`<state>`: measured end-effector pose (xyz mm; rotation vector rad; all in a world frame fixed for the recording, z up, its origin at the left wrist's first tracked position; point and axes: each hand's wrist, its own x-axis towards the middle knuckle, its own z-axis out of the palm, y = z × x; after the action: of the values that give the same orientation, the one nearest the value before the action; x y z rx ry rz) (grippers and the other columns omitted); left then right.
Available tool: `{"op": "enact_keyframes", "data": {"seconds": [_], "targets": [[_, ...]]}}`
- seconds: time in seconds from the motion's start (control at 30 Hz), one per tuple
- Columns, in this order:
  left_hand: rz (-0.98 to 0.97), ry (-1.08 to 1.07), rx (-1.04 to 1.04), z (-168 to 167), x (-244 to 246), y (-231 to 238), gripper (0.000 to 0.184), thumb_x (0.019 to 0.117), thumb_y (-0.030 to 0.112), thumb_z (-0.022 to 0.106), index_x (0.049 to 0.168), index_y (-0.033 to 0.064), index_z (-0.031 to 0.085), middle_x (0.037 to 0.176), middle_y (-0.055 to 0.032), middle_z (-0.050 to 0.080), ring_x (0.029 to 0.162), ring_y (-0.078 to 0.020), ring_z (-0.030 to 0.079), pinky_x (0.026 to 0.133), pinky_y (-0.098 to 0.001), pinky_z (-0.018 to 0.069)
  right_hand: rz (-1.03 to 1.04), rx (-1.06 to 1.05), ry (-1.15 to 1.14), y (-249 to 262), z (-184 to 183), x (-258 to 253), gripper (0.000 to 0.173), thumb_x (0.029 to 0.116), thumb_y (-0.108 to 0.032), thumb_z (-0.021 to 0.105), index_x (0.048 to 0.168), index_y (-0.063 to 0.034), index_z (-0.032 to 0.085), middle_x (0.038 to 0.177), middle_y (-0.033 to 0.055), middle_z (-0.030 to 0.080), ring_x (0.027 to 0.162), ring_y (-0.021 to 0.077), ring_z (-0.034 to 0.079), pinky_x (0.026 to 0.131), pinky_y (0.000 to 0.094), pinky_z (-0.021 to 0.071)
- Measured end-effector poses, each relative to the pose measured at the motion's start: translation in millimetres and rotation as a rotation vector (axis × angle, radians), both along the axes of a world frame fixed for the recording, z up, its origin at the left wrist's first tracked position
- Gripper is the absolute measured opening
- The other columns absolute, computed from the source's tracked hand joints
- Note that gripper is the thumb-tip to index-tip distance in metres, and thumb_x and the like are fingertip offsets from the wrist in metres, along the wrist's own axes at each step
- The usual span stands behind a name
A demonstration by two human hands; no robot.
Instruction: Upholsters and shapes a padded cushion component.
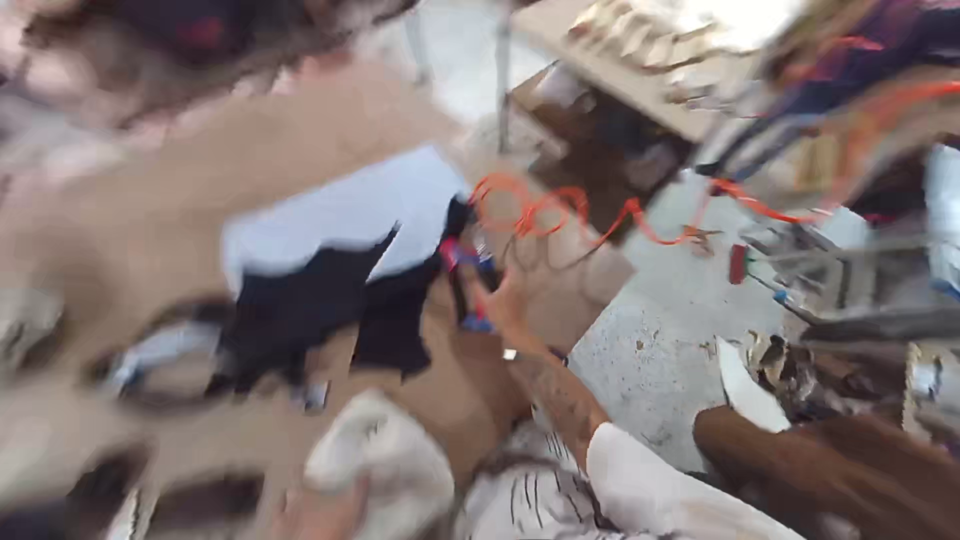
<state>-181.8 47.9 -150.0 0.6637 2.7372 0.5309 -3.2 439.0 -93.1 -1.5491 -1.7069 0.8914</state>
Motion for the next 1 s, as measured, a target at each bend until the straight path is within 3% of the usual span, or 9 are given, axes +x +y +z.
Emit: {"op": "enact_keyframes", "data": {"seconds": [0.1, 0.17, 0.2, 0.27, 0.47, 0.63, 0.7, 0.87, 1.0], "targets": [[0.177, -0.242, -0.016, 24, 13, -13, 0.126, 0.0673, 0.046, 0.091, 0.166, 0.0152, 0.019, 0.170, -0.0275, 0.007, 0.153, -0.0524, 0.015, 0.120, -0.0681, 0.0268, 0.243, 0.046, 0.101, -53, -20, 10, 0.079, 0.0751, -0.029, 0.092, 0.133, 0.0071, 0.053, 0.110, 0.0172, 0.071, 0.097, 0.0209, 0.071, 0.088, 0.0413, 0.0614], [0.340, -0.269, -0.018, 14, 2, -23, 0.124, 0.0616, 0.055, 0.093, 0.164, 0.0344, 0.025, 0.173, -0.0159, 0.004, 0.156, -0.0502, 0.005, 0.113, -0.0789, 0.0246, 0.604, 0.037, 0.278, -62, -50, 9, 0.064, 0.0859, -0.020, 0.085, 0.136, 0.0033, 0.053, 0.118, 0.0109, 0.070, 0.104, 0.0178, 0.070, 0.091, 0.0386, 0.0614], [0.396, -0.266, -0.002, 8, -2, -25, 0.123, 0.0578, 0.060, 0.093, 0.161, 0.0437, 0.028, 0.174, -0.0081, 0.004, 0.156, -0.0482, -0.002, 0.107, -0.0875, 0.0183, 0.769, -0.004, 0.369, -58, -61, 6, 0.061, 0.0892, -0.013, 0.081, 0.140, 0.0021, 0.051, 0.127, 0.0107, 0.067, 0.113, 0.0214, 0.068, 0.098, 0.0416, 0.0597], [0.465, -0.258, 0.033, 4, -9, -20, 0.117, 0.0541, 0.063, 0.093, 0.155, 0.0539, 0.035, 0.174, 0.0034, 0.007, 0.157, -0.0432, -0.010, 0.099, -0.0949, 0.0103, 0.923, -0.148, 0.508, -56, -69, -6, 0.048, 0.0887, -0.001, 0.075, 0.132, 0.0042, 0.057, 0.125, 0.0154, 0.069, 0.115, 0.0304, 0.068, 0.098, 0.0491, 0.0590], [0.502, -0.255, 0.072, -7, -5, -17, 0.113, 0.0525, 0.062, 0.092, 0.153, 0.0528, 0.040, 0.171, 0.0104, 0.017, 0.159, -0.0385, -0.006, 0.102, -0.0925, 0.0016, 1.044, -0.402, 0.567, -131, -15, -37, 0.014, 0.0821, 0.008, 0.073, 0.094, 0.0044, 0.065, 0.097, 0.0228, 0.071, 0.088, 0.0392, 0.072, 0.076, 0.0539, 0.0639], [0.423, -0.251, 0.061, -13, -4, -24, 0.110, 0.0595, 0.073, 0.082, 0.156, 0.0520, 0.034, 0.172, 0.0100, 0.016, 0.160, -0.0339, -0.002, 0.108, -0.0862, 0.0006, 1.290, -0.358, 0.487, -216, -11, -83, 0.014, 0.0821, 0.009, 0.069, 0.092, -0.0007, 0.064, 0.095, 0.0167, 0.073, 0.090, 0.0330, 0.074, 0.079, 0.0497, 0.0641], [0.417, -0.227, 0.099, -15, -2, -25, 0.107, 0.0611, 0.069, 0.082, 0.156, 0.0494, 0.037, 0.171, 0.0101, 0.020, 0.159, -0.0348, 0.002, 0.107, -0.0859, 0.0032, 1.385, -0.364, 0.342, -220, -13, -93, 0.015, 0.0815, 0.008, 0.065, 0.092, -0.0027, 0.063, 0.095, 0.0118, 0.072, 0.090, 0.0277, 0.073, 0.081, 0.0460, 0.0639], [0.404, -0.262, 0.115, -15, -3, -26, 0.103, 0.0661, 0.064, 0.082, 0.157, 0.0475, 0.036, 0.171, 0.0075, 0.022, 0.159, -0.0372, 0.005, 0.107, -0.0870, 0.0033, 1.448, -0.311, 0.211, -221, -14, -117, 0.017, 0.0811, 0.006, 0.069, 0.096, 0.0004, 0.065, 0.094, 0.0148, 0.073, 0.085, 0.0316, 0.074, 0.074, 0.0499, 0.0653], [0.414, -0.241, 0.158, -19, -4, -29, 0.098, 0.0689, 0.061, 0.080, 0.156, 0.0474, 0.037, 0.171, 0.0056, 0.023, 0.158, -0.0381, 0.009, 0.108, -0.0850, 0.0048, 1.475, -0.252, 0.311, -227, -25, -111, 0.016, 0.0821, 0.006, 0.068, 0.096, -0.0013, 0.066, 0.098, 0.0168, 0.073, 0.090, 0.0341, 0.074, 0.077, 0.0519, 0.0644]]}}
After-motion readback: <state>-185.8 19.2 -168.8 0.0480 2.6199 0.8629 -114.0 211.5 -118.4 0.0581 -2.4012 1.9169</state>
